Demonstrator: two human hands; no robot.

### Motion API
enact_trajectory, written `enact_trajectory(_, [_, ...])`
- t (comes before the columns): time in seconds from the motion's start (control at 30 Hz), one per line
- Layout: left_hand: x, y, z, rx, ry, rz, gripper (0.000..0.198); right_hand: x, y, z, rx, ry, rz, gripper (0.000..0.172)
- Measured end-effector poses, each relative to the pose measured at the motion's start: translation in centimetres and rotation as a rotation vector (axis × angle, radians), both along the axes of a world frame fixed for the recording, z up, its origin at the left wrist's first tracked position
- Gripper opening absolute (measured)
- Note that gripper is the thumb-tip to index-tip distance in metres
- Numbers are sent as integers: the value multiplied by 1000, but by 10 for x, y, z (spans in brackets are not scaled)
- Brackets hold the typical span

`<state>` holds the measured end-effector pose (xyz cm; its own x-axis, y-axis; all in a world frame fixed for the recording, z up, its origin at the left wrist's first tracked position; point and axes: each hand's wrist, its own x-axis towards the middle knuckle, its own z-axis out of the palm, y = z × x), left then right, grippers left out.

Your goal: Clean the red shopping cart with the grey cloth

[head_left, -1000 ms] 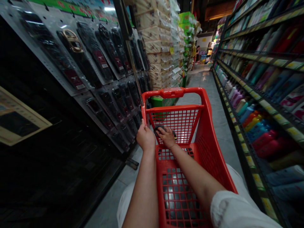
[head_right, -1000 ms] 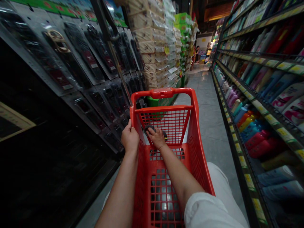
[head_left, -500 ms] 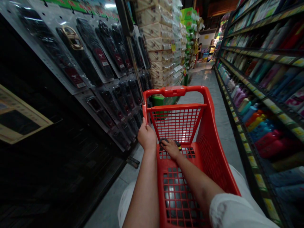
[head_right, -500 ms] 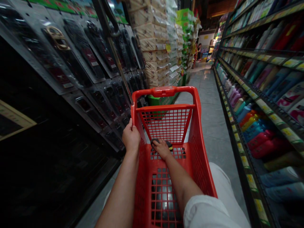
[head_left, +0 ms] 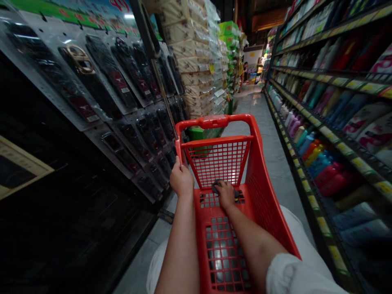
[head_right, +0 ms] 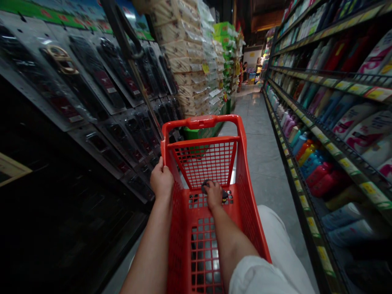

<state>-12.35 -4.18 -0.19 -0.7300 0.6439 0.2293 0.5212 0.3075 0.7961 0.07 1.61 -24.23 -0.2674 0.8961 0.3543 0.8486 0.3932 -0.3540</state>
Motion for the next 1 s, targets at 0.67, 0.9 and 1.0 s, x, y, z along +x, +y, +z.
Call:
enact_trajectory(0.67, [2,-3,5,-8,24,17,48,-5,-5,-8,15,219,-79,48])
enact_trajectory(0.9, [3,-3,4,2,31,10,48,-17,20,49,176,507,-125,54])
enact_trajectory(1.0, [2,-2,3,8,33,3,48,-17,30,69,239,563,-164,54])
